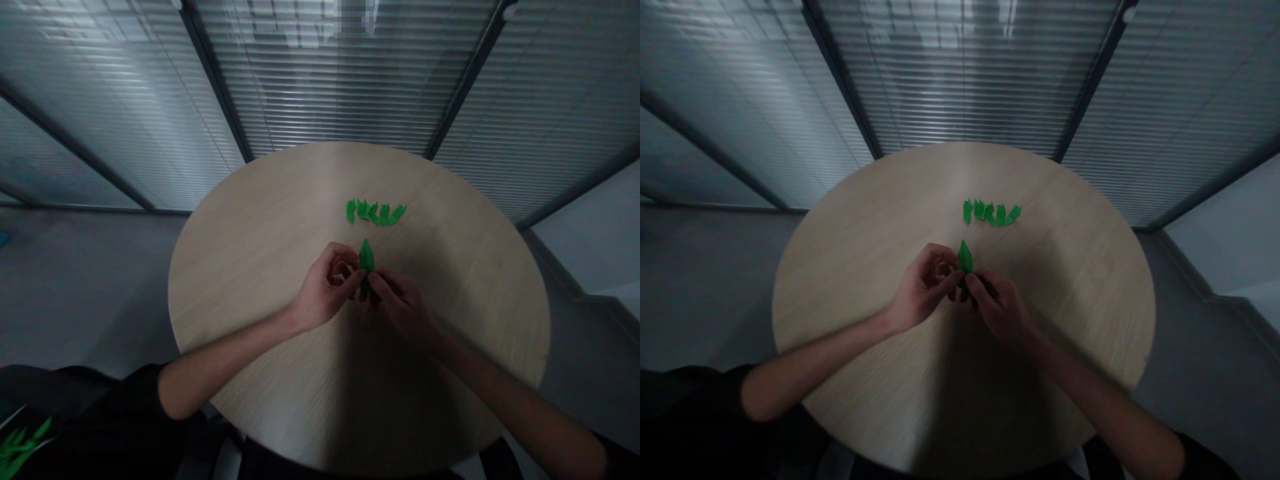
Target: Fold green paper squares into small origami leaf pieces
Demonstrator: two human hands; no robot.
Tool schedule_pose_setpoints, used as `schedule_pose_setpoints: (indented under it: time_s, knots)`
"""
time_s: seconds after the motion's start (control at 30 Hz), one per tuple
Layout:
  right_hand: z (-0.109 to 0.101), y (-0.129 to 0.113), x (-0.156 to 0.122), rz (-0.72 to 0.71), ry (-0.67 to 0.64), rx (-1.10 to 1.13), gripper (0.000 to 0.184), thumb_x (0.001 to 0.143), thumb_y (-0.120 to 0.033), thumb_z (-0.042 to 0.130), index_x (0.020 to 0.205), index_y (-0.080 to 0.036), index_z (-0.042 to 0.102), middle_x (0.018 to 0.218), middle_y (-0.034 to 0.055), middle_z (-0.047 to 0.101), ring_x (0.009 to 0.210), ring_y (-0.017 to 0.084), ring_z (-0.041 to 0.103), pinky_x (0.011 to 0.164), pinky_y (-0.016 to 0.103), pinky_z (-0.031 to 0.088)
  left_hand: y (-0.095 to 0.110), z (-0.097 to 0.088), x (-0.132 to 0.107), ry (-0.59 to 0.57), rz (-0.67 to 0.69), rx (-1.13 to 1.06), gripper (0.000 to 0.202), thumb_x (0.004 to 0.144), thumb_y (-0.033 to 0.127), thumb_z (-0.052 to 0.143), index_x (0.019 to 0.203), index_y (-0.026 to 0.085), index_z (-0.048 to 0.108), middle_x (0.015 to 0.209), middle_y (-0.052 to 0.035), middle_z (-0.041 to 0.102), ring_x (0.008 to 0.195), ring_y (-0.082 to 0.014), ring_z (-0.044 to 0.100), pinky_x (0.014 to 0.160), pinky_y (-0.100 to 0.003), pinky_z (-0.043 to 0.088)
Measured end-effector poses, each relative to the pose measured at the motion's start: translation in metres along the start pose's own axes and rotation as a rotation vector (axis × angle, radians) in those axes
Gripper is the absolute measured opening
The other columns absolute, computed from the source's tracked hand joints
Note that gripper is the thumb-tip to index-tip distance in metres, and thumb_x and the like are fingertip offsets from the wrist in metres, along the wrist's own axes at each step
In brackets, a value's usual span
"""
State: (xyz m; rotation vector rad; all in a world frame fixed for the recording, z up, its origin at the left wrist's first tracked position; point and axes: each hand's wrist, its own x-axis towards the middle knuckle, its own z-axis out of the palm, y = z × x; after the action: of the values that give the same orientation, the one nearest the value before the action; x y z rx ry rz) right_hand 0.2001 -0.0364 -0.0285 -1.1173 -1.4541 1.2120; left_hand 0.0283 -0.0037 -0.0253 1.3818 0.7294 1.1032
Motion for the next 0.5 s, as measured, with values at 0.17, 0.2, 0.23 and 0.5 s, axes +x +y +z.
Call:
schedule_pose_setpoints:
  time_s: [0.17,0.2,0.23,0.5]
  knots:
    - [-0.0021,-0.0001,0.0014,-0.043,0.118,0.007,0.032,0.096,-0.05,0.066,0.088,-0.019,0.068,0.07,0.0,0.064,0.059,0.012,0.062,0.055,0.024,0.052,-0.0005,-0.0007,0.001,0.005,0.02,0.007,0.023,0.091,0.025,0.073,0.101,0.02,0.052,0.09,0.0002,0.059,0.06,-0.0055,0.055,0.047,-0.015,0.051]
    - [-0.0023,-0.0007,0.0016,-0.054,0.131,0.017,0.031,0.095,-0.049,0.068,0.087,-0.019,0.068,0.07,0.0,0.064,0.059,0.012,0.062,0.057,0.024,0.053,-0.0007,-0.0007,0.001,-0.006,0.018,-0.004,0.024,0.092,0.026,0.073,0.102,0.02,0.052,0.09,-0.0001,0.059,0.061,-0.0059,0.055,0.047,-0.015,0.052]
    - [-0.0024,-0.0013,0.0017,-0.059,0.143,0.025,0.03,0.094,-0.048,0.07,0.086,-0.019,0.068,0.07,0.0001,0.065,0.06,0.012,0.063,0.057,0.024,0.054,-0.0008,-0.0008,0.001,-0.018,0.013,-0.014,0.025,0.092,0.026,0.073,0.103,0.02,0.051,0.091,-0.0004,0.059,0.062,-0.0063,0.056,0.047,-0.015,0.052]
    - [-0.0017,-0.0005,0.0014,-0.021,0.159,0.053,0.032,0.09,-0.049,0.073,0.084,-0.019,0.069,0.07,0.0018,0.069,0.06,0.014,0.065,0.057,0.026,0.057,0.0003,-0.0019,-0.0006,-0.05,0.026,-0.01,0.028,0.093,0.022,0.07,0.114,0.021,0.051,0.095,-0.0004,0.059,0.065,-0.0072,0.059,0.048,-0.015,0.054]
